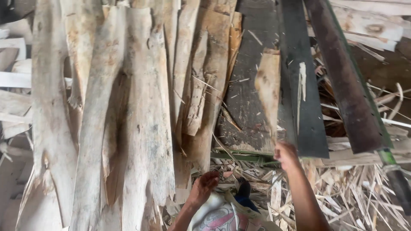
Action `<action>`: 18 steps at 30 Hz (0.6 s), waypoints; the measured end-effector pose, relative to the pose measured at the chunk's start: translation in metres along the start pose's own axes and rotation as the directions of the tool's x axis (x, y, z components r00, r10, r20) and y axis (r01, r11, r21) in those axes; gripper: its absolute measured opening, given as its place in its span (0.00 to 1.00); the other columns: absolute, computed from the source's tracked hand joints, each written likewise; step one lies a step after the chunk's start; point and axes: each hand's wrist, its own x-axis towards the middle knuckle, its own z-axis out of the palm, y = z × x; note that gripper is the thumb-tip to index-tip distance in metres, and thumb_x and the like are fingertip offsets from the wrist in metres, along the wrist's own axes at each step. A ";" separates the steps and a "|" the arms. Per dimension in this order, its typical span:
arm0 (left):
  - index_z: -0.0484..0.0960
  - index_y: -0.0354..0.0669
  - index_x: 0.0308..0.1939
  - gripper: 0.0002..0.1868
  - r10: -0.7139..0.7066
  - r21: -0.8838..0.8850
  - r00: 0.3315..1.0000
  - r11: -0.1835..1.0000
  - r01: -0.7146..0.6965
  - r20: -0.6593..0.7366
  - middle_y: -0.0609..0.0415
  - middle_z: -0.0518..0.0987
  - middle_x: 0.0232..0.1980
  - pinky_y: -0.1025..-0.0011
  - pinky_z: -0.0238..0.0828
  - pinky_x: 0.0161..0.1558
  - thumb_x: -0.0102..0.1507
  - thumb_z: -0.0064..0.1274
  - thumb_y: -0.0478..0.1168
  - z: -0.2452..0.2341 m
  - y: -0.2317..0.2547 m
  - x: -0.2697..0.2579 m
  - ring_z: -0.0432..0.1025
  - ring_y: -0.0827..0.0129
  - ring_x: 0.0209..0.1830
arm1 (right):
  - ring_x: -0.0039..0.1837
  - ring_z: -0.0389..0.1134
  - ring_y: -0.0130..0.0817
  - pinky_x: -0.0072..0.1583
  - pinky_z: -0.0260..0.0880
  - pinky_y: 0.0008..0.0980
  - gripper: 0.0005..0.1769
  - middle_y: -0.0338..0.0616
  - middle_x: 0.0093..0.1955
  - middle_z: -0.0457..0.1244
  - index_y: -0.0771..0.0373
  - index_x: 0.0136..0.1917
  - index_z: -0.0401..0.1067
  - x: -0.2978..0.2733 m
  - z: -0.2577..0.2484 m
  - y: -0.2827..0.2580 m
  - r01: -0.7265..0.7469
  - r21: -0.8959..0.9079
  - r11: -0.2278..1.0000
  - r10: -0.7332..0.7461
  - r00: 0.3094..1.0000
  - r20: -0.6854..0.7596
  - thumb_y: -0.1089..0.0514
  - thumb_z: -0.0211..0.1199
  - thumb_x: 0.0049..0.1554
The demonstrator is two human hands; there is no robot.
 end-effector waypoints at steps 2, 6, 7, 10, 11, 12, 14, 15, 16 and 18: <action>0.77 0.37 0.64 0.26 0.003 0.005 0.998 1.000 -0.003 0.058 0.45 0.83 0.55 0.68 0.77 0.48 0.67 0.55 0.49 0.015 0.021 0.008 0.77 0.65 0.49 | 0.34 0.60 0.30 0.34 0.65 0.29 0.02 0.43 0.35 0.60 0.65 0.44 0.68 -0.025 -0.015 0.035 -0.029 0.104 0.994 0.016 0.992 0.122 0.68 0.57 0.55; 0.66 0.44 0.73 0.38 -0.091 0.026 0.986 0.996 0.088 0.138 0.47 0.76 0.66 0.60 0.79 0.52 0.65 0.52 0.59 0.062 0.024 0.059 0.76 0.61 0.56 | 0.32 0.59 0.29 0.34 0.65 0.29 0.06 0.41 0.34 0.59 0.63 0.45 0.63 -0.065 -0.038 0.086 -0.096 0.320 0.943 -0.055 0.899 0.434 0.68 0.54 0.53; 0.66 0.44 0.73 0.38 -0.080 0.039 0.986 0.996 0.076 0.146 0.47 0.76 0.66 0.60 0.79 0.52 0.65 0.52 0.59 0.077 0.023 0.079 0.76 0.61 0.56 | 0.32 0.59 0.29 0.34 0.65 0.29 0.06 0.41 0.34 0.59 0.63 0.45 0.63 -0.080 -0.037 0.079 -0.085 0.335 0.938 -0.072 0.901 0.429 0.68 0.54 0.53; 0.61 0.47 0.76 0.41 -0.114 -0.062 0.975 0.990 0.128 0.189 0.48 0.74 0.67 0.55 0.79 0.55 0.64 0.53 0.60 0.130 0.017 0.126 0.74 0.56 0.60 | 0.33 0.60 0.31 0.36 0.67 0.31 0.09 0.41 0.33 0.59 0.62 0.48 0.65 -0.117 -0.055 0.078 -0.142 0.334 0.932 -0.025 0.893 0.449 0.65 0.53 0.52; 0.64 0.45 0.73 0.38 -0.111 -0.128 0.978 0.983 0.135 0.177 0.49 0.75 0.64 0.55 0.79 0.54 0.64 0.55 0.58 0.149 0.023 0.139 0.74 0.56 0.58 | 0.33 0.60 0.31 0.37 0.65 0.31 0.09 0.40 0.33 0.59 0.62 0.49 0.66 -0.120 -0.067 0.083 -0.093 0.235 0.968 -0.021 0.898 0.440 0.63 0.54 0.54; 0.67 0.44 0.70 0.36 -0.112 -0.192 0.980 0.971 0.144 0.167 0.49 0.76 0.60 0.55 0.79 0.53 0.63 0.58 0.57 0.170 0.028 0.152 0.74 0.55 0.56 | 0.34 0.60 0.30 0.37 0.64 0.32 0.09 0.39 0.33 0.59 0.63 0.50 0.67 -0.124 -0.082 0.088 -0.045 0.132 0.990 -0.016 0.903 0.428 0.61 0.54 0.55; 0.71 0.43 0.64 0.32 -0.124 -0.234 0.985 0.961 0.150 0.120 0.49 0.78 0.55 0.55 0.79 0.51 0.62 0.60 0.54 0.203 0.029 0.170 0.75 0.57 0.53 | 0.35 0.60 0.29 0.38 0.63 0.30 0.08 0.38 0.34 0.59 0.63 0.49 0.69 -0.116 -0.115 0.121 0.015 0.099 0.995 -0.059 0.886 0.460 0.60 0.55 0.56; 0.75 0.42 0.59 0.27 -0.139 -0.285 0.988 0.946 0.152 0.067 0.49 0.79 0.50 0.56 0.79 0.48 0.60 0.62 0.50 0.220 0.029 0.179 0.76 0.58 0.49 | 0.36 0.59 0.28 0.39 0.61 0.29 0.08 0.37 0.35 0.60 0.64 0.49 0.70 -0.111 -0.131 0.138 0.077 0.057 0.995 -0.095 0.863 0.496 0.59 0.57 0.56; 0.75 0.42 0.59 0.27 -0.140 -0.279 0.987 0.948 0.155 0.072 0.49 0.79 0.50 0.56 0.79 0.48 0.60 0.62 0.50 0.229 -0.003 0.200 0.76 0.58 0.49 | 0.36 0.59 0.28 0.39 0.61 0.29 0.08 0.37 0.35 0.60 0.64 0.49 0.70 -0.086 -0.142 0.171 0.076 0.063 0.995 -0.097 0.865 0.492 0.59 0.57 0.56; 0.77 0.30 0.51 0.23 0.101 -0.287 0.989 0.949 -0.128 -0.106 0.45 0.78 0.44 0.60 0.73 0.43 0.62 0.66 0.43 0.248 -0.066 0.243 0.73 0.60 0.41 | 0.41 0.62 0.23 0.44 0.65 0.24 0.07 0.34 0.37 0.63 0.61 0.48 0.74 -0.034 -0.164 0.234 0.344 -0.086 0.935 -0.255 0.821 0.511 0.58 0.59 0.57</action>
